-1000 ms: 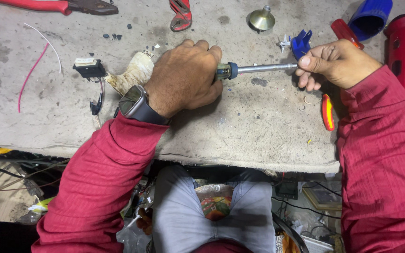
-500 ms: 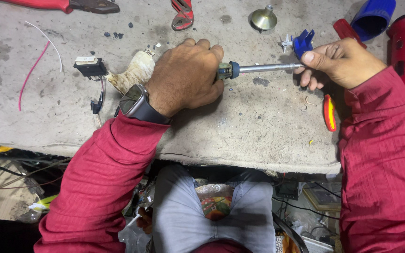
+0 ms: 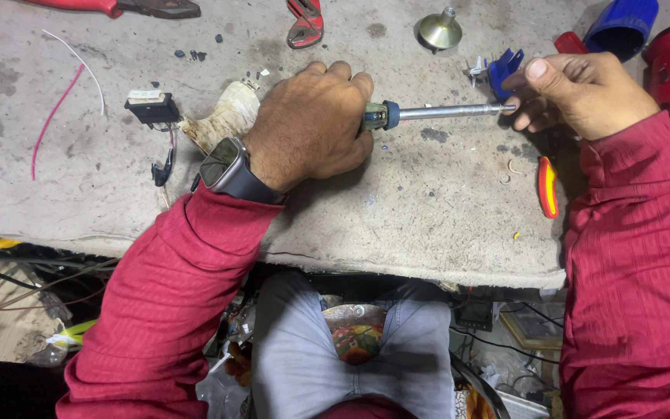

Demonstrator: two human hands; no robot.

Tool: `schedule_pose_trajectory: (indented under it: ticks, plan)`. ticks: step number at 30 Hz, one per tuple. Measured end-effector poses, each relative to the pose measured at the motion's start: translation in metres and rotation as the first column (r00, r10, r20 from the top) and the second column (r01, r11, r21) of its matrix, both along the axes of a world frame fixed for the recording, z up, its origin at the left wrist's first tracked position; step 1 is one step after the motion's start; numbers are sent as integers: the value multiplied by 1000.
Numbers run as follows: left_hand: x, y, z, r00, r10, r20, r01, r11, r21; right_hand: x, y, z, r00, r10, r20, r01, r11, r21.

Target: The person sits at a cluttered workbench and uses a long screwdriver to work on a small electric motor assembly, repeatedly turning the screwdriver against the motor housing while holding the component steady. They reposition the motor, manipulate small parts by hand, and continue driving the screwdriver into the assembly.

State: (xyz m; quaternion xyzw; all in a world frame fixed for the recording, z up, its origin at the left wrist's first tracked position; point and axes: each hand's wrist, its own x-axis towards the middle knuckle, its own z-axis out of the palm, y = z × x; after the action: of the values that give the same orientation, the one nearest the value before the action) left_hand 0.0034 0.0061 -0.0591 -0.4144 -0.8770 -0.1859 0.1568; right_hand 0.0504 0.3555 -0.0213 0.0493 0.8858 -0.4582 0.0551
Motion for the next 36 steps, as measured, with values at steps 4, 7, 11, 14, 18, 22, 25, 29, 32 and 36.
schedule_pose_trajectory:
  ticks: [4,7,11,14,18,22,25,29,32,36]
  plan:
    - [-1,1,-1,1000,-5,-10,5,1000,-6,2,2,0,1000,-3,-15,3,1000,8]
    - [-1,2,-2,1000,1,1,-1,1000,-20,1,3,0,1000,10,-16,-10,999,31]
    - [-2,3,-1,1000,9,16,-8,999,-40,0,4,0,1000,3,-27,-1,998,62]
    - [-2,2,0,1000,11,29,-10,999,-49,-1,6,-2,1000,-2,-20,3,999,53]
    - [-1,3,1,999,17,41,-15,999,-52,-4,7,-6,1000,8,-16,-8,999,34]
    - [0,3,2,999,18,40,-16,998,-53,-4,8,-8,1000,-6,-11,6,999,39]
    - [0,3,2,999,21,49,-19,998,-55,-4,6,-9,1000,-2,-19,3,998,65]
    - [0,3,3,999,15,36,-14,999,-44,-4,4,-10,1000,4,-25,-2,997,72]
    - [-1,3,3,999,12,31,-10,999,-49,-5,4,-10,1000,-7,-29,9,997,81]
    - [-1,2,2,999,16,46,-14,998,-58,-6,5,-11,1000,-26,-15,28,990,136]
